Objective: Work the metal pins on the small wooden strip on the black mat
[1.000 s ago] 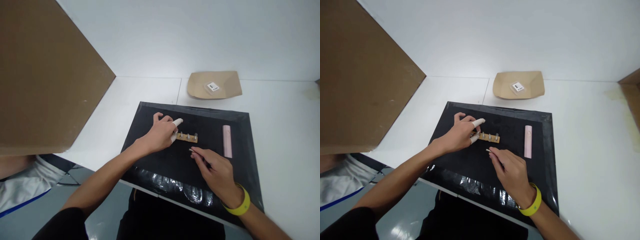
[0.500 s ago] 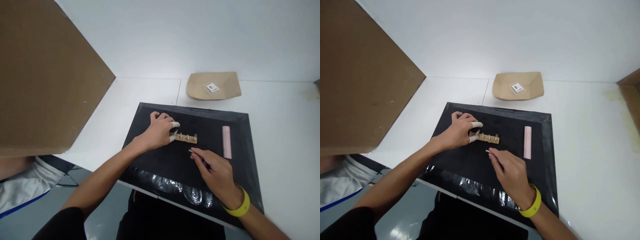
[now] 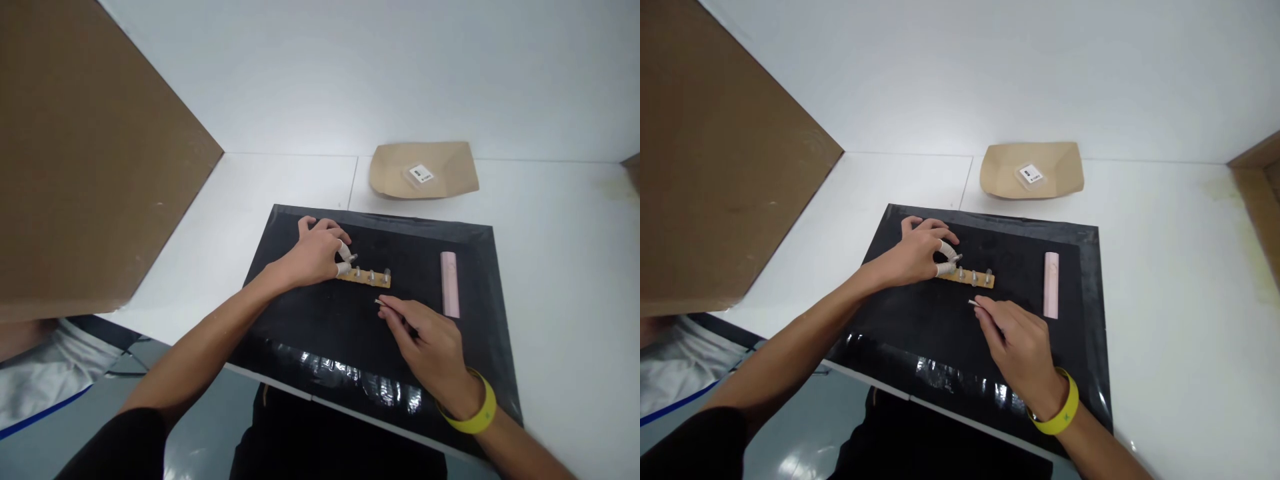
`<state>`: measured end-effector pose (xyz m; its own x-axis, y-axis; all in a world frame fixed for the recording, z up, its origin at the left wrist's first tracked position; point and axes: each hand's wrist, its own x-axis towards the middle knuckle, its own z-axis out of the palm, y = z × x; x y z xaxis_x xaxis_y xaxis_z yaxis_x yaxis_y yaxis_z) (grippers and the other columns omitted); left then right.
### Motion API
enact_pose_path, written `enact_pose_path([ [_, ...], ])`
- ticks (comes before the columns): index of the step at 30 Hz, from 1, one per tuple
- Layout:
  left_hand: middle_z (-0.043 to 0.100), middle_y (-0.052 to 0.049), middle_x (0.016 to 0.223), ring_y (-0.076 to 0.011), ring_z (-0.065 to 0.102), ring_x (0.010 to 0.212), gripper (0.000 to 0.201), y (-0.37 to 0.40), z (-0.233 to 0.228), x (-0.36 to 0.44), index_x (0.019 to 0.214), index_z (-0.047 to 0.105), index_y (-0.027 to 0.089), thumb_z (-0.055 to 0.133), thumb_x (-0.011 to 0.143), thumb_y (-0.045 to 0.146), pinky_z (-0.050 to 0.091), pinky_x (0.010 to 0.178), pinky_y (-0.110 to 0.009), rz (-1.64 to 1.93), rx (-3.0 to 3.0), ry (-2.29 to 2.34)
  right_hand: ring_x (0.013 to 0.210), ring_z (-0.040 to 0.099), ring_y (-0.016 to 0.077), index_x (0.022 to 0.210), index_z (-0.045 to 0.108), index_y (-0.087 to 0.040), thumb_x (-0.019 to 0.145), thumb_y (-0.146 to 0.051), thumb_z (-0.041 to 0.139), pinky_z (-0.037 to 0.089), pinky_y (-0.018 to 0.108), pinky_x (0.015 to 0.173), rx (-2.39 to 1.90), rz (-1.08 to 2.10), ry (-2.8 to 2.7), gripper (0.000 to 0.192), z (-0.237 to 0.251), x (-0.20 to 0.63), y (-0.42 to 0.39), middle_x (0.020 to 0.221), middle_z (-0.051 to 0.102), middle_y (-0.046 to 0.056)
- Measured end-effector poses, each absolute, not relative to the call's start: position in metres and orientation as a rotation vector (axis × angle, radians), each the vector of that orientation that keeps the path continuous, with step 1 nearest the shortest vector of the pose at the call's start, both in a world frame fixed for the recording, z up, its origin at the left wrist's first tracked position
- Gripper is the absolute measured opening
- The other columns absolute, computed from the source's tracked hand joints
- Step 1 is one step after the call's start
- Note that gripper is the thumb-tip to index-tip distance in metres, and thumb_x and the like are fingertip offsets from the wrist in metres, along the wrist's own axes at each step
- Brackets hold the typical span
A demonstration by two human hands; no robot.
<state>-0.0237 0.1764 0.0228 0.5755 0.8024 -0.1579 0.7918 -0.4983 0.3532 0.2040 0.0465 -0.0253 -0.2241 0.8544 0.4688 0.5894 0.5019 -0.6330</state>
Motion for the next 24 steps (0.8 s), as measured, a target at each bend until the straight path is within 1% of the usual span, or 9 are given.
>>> enact_pose_path([
  [4,0.076,-0.007,0.128,-0.0347,0.053,0.133,0.011,0.177,0.024,-0.019,0.082,0.081,0.024,0.072,0.084,0.018,0.018,0.111,-0.061,0.046,2.399,1.304,0.081,0.076,0.0102,0.117,0.073,-0.015,0.103,-0.014,0.066,0.058,0.023,0.078,-1.18,0.416,-1.916,0.016,-0.026,0.204,0.046,0.094,0.08,0.0],
  [6,0.075,-0.006,0.126,-0.0343,0.054,0.132,0.014,0.178,0.023,-0.017,0.082,0.082,0.025,0.071,0.083,0.016,0.018,0.111,-0.061,0.048,2.385,1.316,0.08,0.075,0.0099,0.117,0.073,-0.015,0.103,-0.013,0.066,0.058,0.022,0.078,-1.182,0.417,-1.915,0.016,-0.026,0.204,0.046,0.094,0.08,0.0],
  [10,0.075,-0.006,0.123,-0.0328,0.054,0.127,0.028,0.181,0.021,-0.016,0.083,0.081,0.024,0.065,0.072,0.003,0.02,0.109,-0.059,0.027,2.38,1.332,0.079,0.075,0.0102,0.116,0.073,-0.014,0.102,-0.013,0.066,0.058,0.023,0.077,-1.182,0.412,-1.912,0.016,-0.026,0.204,0.046,0.093,0.08,0.001],
  [13,0.075,-0.006,0.123,-0.0314,0.054,0.124,0.029,0.183,0.02,-0.014,0.079,0.078,0.021,0.062,0.066,-0.001,0.021,0.108,-0.057,-0.016,2.389,1.356,0.08,0.076,0.0112,0.117,0.073,-0.015,0.103,-0.013,0.065,0.058,0.024,0.078,-1.183,0.406,-1.913,0.016,-0.027,0.204,0.046,0.094,0.08,0.001],
  [16,0.073,-0.007,0.122,-0.0311,0.053,0.123,0.024,0.184,0.023,-0.013,0.085,0.08,0.021,0.066,0.073,0.005,0.022,0.107,-0.056,-0.07,2.439,1.32,0.08,0.075,0.0113,0.118,0.073,-0.016,0.103,-0.014,0.065,0.058,0.024,0.077,-1.184,0.426,-1.915,0.017,-0.027,0.204,0.046,0.094,0.08,0.0],
  [19,0.071,-0.009,0.123,-0.0321,0.05,0.125,0.017,0.182,0.026,-0.012,0.095,0.083,0.023,0.07,0.084,0.017,0.02,0.108,-0.057,-0.109,2.498,1.268,0.079,0.075,0.0112,0.117,0.072,-0.016,0.103,-0.013,0.065,0.058,0.025,0.076,-1.186,0.431,-1.916,0.016,-0.027,0.205,0.046,0.093,0.079,0.0],
  [21,0.071,-0.01,0.125,-0.033,0.05,0.127,0.014,0.18,0.027,-0.011,0.093,0.083,0.022,0.07,0.087,0.022,0.019,0.109,-0.057,-0.137,2.525,1.265,0.079,0.075,0.0112,0.117,0.072,-0.016,0.103,-0.013,0.065,0.057,0.025,0.076,-1.185,0.422,-1.921,0.016,-0.027,0.205,0.046,0.094,0.08,0.0],
  [24,0.069,-0.01,0.128,-0.0335,0.048,0.13,0.015,0.179,0.028,-0.01,0.092,0.083,0.023,0.069,0.088,0.02,0.019,0.109,-0.057,-0.166,2.555,1.251,0.079,0.075,0.0116,0.118,0.072,-0.015,0.103,-0.013,0.065,0.058,0.026,0.077,-1.183,0.409,-1.929,0.017,-0.028,0.205,0.046,0.096,0.08,0.001],
])
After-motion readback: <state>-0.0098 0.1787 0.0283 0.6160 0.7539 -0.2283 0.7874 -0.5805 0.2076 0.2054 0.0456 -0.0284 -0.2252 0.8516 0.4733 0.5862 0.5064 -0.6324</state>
